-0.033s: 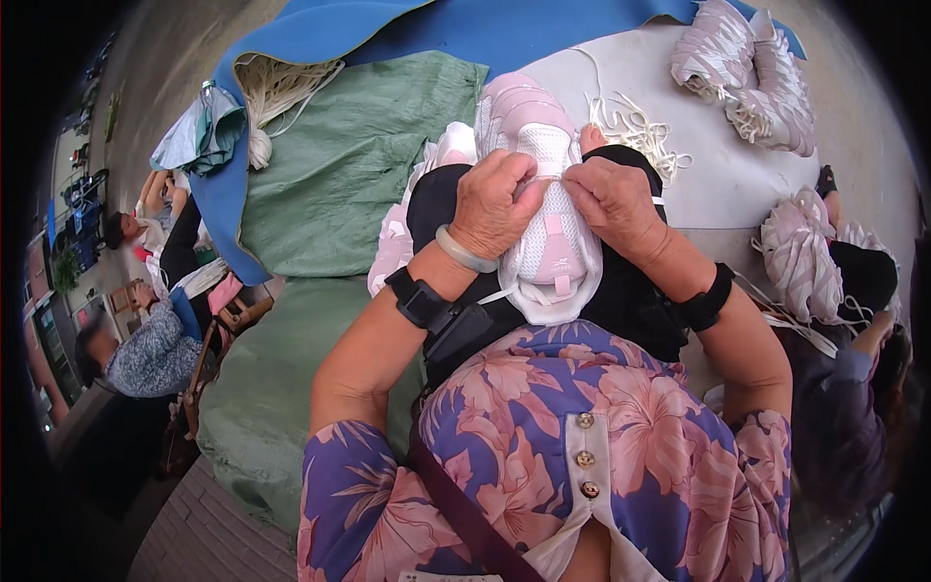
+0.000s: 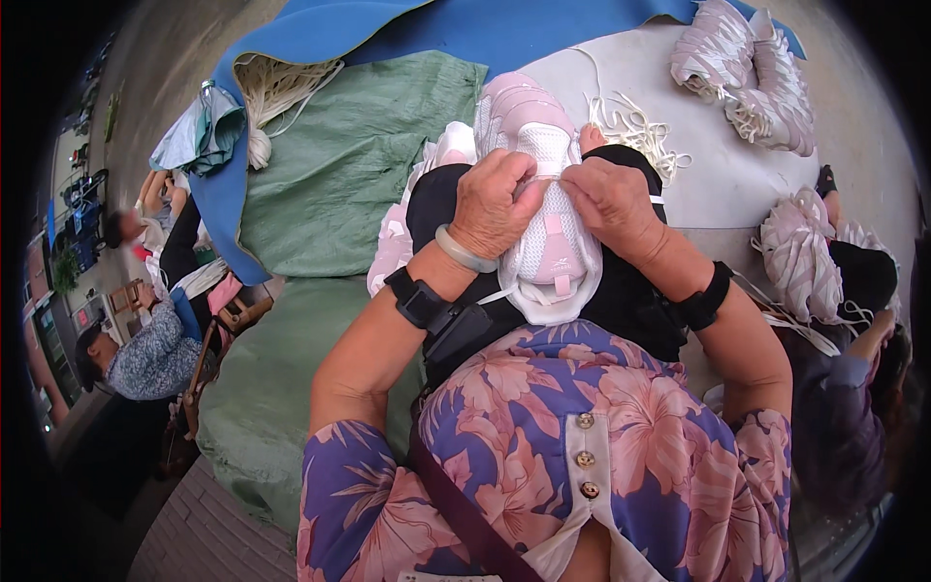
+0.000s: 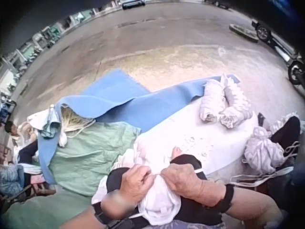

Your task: The person sits on the ground and laces a pink and white sneaker resting on their lap. They thread the white laces through the eyelets, pull them tight, and adjust the fit repeatedly. The task involves handling the shoe and laces by hand.

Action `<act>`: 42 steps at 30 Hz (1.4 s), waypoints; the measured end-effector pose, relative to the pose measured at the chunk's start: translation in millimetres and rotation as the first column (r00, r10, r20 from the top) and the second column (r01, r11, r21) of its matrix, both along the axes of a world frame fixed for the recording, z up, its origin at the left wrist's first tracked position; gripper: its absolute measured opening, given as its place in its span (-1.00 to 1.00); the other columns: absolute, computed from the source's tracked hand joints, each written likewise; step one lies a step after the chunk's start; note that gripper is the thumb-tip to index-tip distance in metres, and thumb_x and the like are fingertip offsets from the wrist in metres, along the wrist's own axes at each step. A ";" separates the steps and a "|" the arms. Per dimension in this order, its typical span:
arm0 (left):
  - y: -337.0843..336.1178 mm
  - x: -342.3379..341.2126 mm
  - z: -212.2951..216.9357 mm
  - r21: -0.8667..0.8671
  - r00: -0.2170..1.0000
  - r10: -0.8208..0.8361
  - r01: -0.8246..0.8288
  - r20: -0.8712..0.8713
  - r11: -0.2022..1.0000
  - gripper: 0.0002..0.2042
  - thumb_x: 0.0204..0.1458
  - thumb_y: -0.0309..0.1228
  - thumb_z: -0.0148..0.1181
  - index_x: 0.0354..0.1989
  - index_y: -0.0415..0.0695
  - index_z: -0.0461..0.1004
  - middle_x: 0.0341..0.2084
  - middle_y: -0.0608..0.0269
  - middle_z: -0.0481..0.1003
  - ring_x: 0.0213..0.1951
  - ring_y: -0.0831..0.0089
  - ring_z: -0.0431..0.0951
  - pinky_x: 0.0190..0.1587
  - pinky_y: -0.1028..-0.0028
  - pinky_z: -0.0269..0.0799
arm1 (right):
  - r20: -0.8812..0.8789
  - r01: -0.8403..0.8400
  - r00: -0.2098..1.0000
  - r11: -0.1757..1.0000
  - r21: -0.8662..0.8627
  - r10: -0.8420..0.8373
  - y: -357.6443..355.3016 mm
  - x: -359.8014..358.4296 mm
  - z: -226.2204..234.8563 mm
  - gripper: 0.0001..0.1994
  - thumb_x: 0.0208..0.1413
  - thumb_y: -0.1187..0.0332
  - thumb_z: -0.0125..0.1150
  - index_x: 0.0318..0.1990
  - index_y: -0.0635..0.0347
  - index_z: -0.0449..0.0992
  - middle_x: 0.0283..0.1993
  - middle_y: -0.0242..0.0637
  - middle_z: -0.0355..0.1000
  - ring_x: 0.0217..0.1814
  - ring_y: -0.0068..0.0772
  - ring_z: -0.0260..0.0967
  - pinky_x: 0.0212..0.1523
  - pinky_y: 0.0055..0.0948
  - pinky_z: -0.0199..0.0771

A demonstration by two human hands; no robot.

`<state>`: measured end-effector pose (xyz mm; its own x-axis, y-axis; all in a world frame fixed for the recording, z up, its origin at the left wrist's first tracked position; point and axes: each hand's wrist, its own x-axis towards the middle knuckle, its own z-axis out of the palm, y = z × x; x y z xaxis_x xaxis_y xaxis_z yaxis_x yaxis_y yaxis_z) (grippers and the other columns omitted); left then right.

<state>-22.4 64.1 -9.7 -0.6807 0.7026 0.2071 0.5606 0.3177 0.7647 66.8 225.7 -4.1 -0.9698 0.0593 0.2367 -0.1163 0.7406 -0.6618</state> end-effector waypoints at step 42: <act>-226.0 -76.4 -6.8 -0.419 0.746 0.618 -0.657 -0.247 0.627 -0.91 -0.02 -0.44 0.03 -0.46 -0.20 0.35 -0.57 0.11 0.41 -0.59 0.23 0.41 -0.45 0.34 0.39 | -0.024 0.106 0.994 0.978 0.178 -0.103 22.0 25.3 -3.3 -0.75 -0.14 0.56 0.02 -0.22 0.14 0.35 -0.34 -0.24 0.33 -0.33 -0.16 0.36 -0.35 -0.30 0.40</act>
<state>-98.7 -161.9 -16.6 -0.9915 0.1178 0.0547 0.1298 0.9086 0.3970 92.1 247.7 -7.4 -0.9569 0.1156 0.2663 -0.0403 0.8555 -0.5163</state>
